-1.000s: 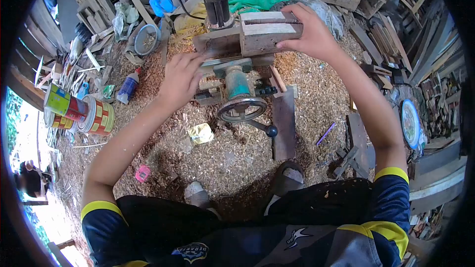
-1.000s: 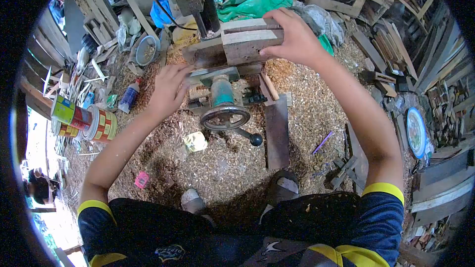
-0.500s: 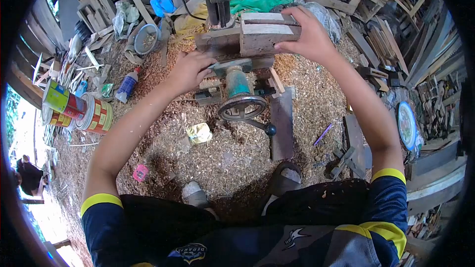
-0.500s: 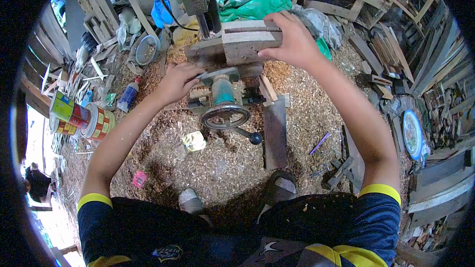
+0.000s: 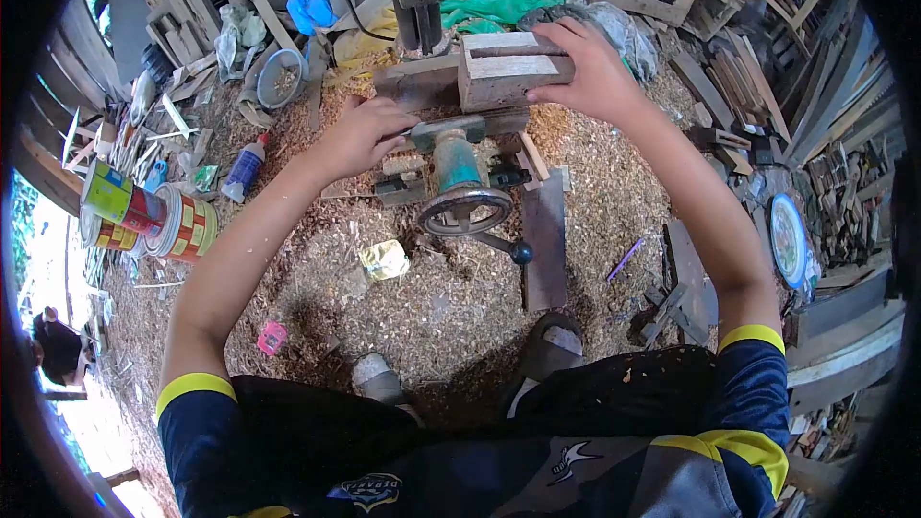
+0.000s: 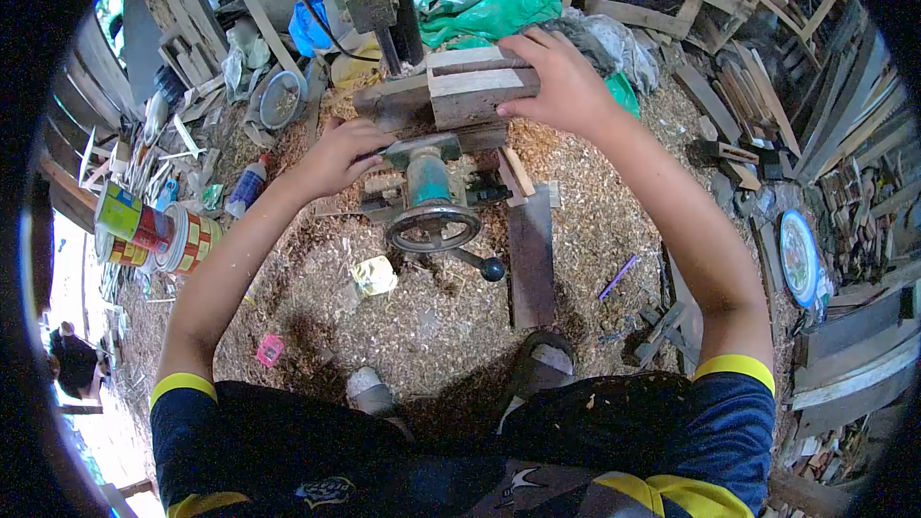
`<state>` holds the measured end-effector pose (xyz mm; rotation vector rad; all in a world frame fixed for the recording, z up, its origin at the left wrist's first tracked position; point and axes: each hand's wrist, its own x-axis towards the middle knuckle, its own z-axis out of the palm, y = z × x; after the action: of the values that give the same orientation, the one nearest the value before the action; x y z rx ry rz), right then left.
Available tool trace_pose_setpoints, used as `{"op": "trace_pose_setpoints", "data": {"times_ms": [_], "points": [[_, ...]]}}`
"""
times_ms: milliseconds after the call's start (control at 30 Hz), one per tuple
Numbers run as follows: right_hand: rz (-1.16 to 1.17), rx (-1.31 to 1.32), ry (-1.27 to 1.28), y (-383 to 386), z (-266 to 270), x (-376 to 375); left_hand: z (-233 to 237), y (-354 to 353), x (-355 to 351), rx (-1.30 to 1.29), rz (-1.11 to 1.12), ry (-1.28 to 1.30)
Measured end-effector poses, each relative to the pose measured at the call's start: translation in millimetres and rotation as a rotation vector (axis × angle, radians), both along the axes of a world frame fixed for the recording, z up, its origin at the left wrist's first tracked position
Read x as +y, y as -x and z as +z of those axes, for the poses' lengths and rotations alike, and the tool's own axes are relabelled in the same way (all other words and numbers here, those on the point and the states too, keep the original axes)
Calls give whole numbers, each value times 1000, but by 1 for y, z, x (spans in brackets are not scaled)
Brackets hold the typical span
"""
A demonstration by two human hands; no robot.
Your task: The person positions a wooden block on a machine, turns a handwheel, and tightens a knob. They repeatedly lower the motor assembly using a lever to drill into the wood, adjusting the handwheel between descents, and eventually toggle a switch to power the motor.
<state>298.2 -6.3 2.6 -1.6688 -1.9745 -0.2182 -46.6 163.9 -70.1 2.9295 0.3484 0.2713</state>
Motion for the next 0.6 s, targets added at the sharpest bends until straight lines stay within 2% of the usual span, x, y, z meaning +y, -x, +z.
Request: {"op": "trace_pose_setpoints", "data": {"times_ms": [233, 600], "points": [[119, -65, 67, -14, 11, 18, 0, 0, -7, 24, 46, -26], [87, -154, 114, -6, 5, 19, 2, -2, -9, 16, 29, -37]]}}
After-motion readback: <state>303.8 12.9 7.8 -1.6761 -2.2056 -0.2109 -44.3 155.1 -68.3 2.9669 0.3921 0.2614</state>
